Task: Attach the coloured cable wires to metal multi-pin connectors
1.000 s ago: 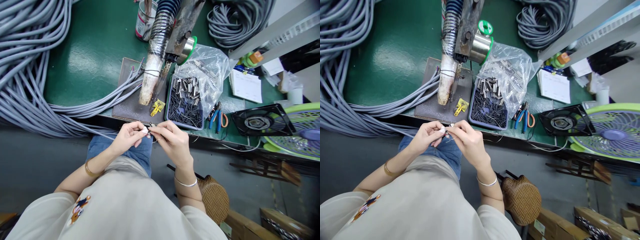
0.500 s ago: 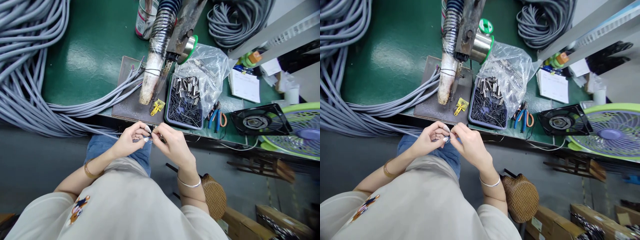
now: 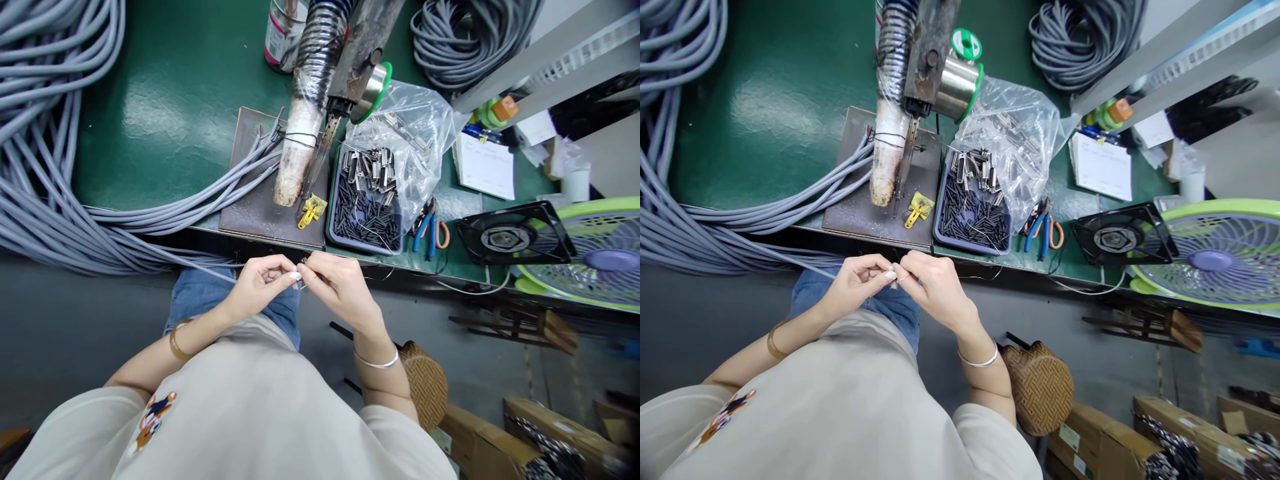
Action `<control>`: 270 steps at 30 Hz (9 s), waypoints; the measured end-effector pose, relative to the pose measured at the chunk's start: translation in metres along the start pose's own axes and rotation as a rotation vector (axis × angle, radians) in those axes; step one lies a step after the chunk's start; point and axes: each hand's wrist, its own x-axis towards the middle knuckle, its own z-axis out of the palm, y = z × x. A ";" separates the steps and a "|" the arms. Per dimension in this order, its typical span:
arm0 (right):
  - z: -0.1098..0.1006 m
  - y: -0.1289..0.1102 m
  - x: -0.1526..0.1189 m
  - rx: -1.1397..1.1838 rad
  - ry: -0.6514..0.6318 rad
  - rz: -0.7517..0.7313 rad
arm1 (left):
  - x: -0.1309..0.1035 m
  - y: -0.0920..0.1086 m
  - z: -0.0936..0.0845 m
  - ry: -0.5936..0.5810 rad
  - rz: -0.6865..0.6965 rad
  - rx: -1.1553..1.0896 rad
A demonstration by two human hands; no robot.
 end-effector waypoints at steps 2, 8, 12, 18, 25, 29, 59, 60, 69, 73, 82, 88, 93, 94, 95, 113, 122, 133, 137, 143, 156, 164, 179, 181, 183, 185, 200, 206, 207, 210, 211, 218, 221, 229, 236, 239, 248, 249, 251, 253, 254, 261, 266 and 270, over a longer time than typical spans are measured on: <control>-0.005 0.001 -0.005 0.119 0.188 0.044 | 0.002 0.000 -0.003 0.044 -0.003 -0.040; -0.020 0.008 -0.023 0.518 0.422 0.088 | 0.015 0.001 -0.016 0.113 -0.029 -0.220; -0.011 0.001 -0.023 0.672 0.358 0.018 | 0.018 0.005 -0.018 0.112 -0.024 -0.253; 0.002 -0.004 -0.021 0.162 0.485 0.034 | 0.020 0.007 -0.019 0.141 -0.030 -0.247; 0.022 0.007 -0.014 0.002 0.702 0.080 | 0.026 0.008 -0.020 0.143 -0.002 -0.208; 0.033 0.012 -0.002 0.014 0.643 0.047 | 0.028 0.008 -0.018 0.156 0.048 -0.160; 0.031 0.024 0.037 -0.141 0.670 -0.136 | 0.044 0.020 -0.011 0.384 0.408 0.562; 0.031 0.024 0.036 -0.144 0.667 -0.131 | 0.044 0.019 -0.011 0.385 0.397 0.559; 0.033 0.026 0.036 -0.171 0.623 -0.101 | 0.043 0.013 -0.013 0.396 0.314 0.515; 0.031 0.024 0.039 -0.192 0.641 -0.118 | 0.044 0.017 -0.011 0.397 0.363 0.513; 0.028 0.023 0.038 -0.177 0.636 -0.125 | 0.045 0.021 -0.010 0.387 0.361 0.506; 0.027 0.023 0.034 -0.188 0.599 -0.124 | 0.043 0.020 -0.011 0.385 0.284 0.476; 0.029 0.025 0.031 -0.186 0.588 -0.126 | 0.041 0.016 -0.011 0.378 0.273 0.500; 0.029 0.026 0.031 -0.185 0.593 -0.127 | 0.041 0.015 -0.011 0.377 0.281 0.514; 0.030 0.026 0.031 -0.184 0.596 -0.126 | 0.041 0.015 -0.011 0.378 0.289 0.528; 0.026 0.025 0.034 -0.201 0.608 -0.154 | 0.041 0.020 -0.012 0.364 0.356 0.603; 0.029 0.031 0.029 -0.278 0.591 -0.204 | 0.039 0.014 -0.012 0.354 0.359 0.631; 0.023 0.021 0.012 0.233 0.505 0.109 | 0.029 0.008 -0.011 0.311 0.295 0.611; 0.005 0.013 -0.010 0.595 0.475 0.229 | 0.018 0.006 -0.011 0.162 0.184 0.558; -0.010 -0.004 -0.029 0.735 0.667 0.112 | -0.007 -0.005 -0.026 -0.297 -0.020 0.574; -0.009 -0.013 -0.025 0.541 0.286 0.311 | 0.022 0.048 -0.093 0.587 0.495 1.460; 0.002 -0.020 -0.035 0.206 0.738 0.251 | 0.035 0.084 -0.142 0.858 0.636 0.584; -0.002 -0.028 -0.026 0.124 0.559 0.175 | 0.041 0.046 -0.117 0.553 0.606 1.408; -0.002 -0.025 -0.030 0.106 0.586 0.184 | 0.047 0.052 -0.128 0.669 0.622 1.193; -0.002 -0.023 -0.033 0.111 0.627 0.196 | 0.048 0.060 -0.143 0.806 0.590 0.872; -0.001 -0.019 -0.036 0.129 0.691 0.211 | 0.038 0.071 -0.158 0.916 0.557 0.448; 0.001 -0.007 -0.006 0.430 0.855 0.230 | -0.036 0.050 -0.095 -0.604 -0.087 0.803; 0.004 -0.006 -0.007 0.403 0.855 0.262 | 0.024 0.029 -0.036 -0.453 -0.202 0.409; 0.005 -0.004 -0.009 0.390 0.855 0.278 | 0.028 0.025 -0.032 -0.339 -0.206 0.327; 0.012 0.000 -0.012 0.341 0.802 0.343 | 0.030 0.017 -0.025 -0.048 -0.117 0.166; 0.016 0.002 -0.011 0.337 0.766 0.365 | 0.029 0.016 -0.024 0.007 -0.081 0.135; 0.040 0.008 0.008 0.567 0.566 0.427 | 0.012 0.014 -0.024 0.026 0.001 0.291; 0.041 0.007 0.008 0.591 0.536 0.411 | 0.003 0.020 -0.038 0.154 0.246 0.620; 0.028 -0.007 -0.009 0.511 0.432 0.335 | -0.004 0.017 -0.094 0.374 0.581 1.439; 0.025 -0.012 -0.011 0.493 0.414 0.300 | 0.003 0.003 -0.101 0.318 0.701 1.511; 0.024 -0.011 -0.011 0.492 0.410 0.300 | 0.002 -0.001 -0.105 0.326 0.741 1.497; 0.019 -0.017 -0.016 0.509 0.410 0.209 | 0.050 0.042 -0.113 0.459 0.630 1.665; 0.018 -0.018 -0.017 0.511 0.409 0.193 | 0.060 0.047 -0.115 0.488 0.582 1.691; 0.017 -0.020 -0.017 0.513 0.410 0.167 | 0.076 0.054 -0.120 0.550 0.495 1.711; 0.016 -0.022 -0.017 0.524 0.419 0.155 | 0.082 0.055 -0.123 0.561 0.474 1.669; 0.016 -0.023 -0.015 0.537 0.420 0.156 | 0.081 0.054 -0.124 0.562 0.492 1.632; 0.016 -0.014 0.007 0.697 0.367 0.253 | 0.045 0.035 -0.102 0.657 0.812 1.273; 0.019 -0.004 0.017 0.791 0.295 0.272 | 0.019 0.044 -0.056 0.140 0.732 0.847; 0.020 -0.002 0.021 0.686 0.315 0.297 | 0.016 0.045 -0.033 -0.252 0.175 0.410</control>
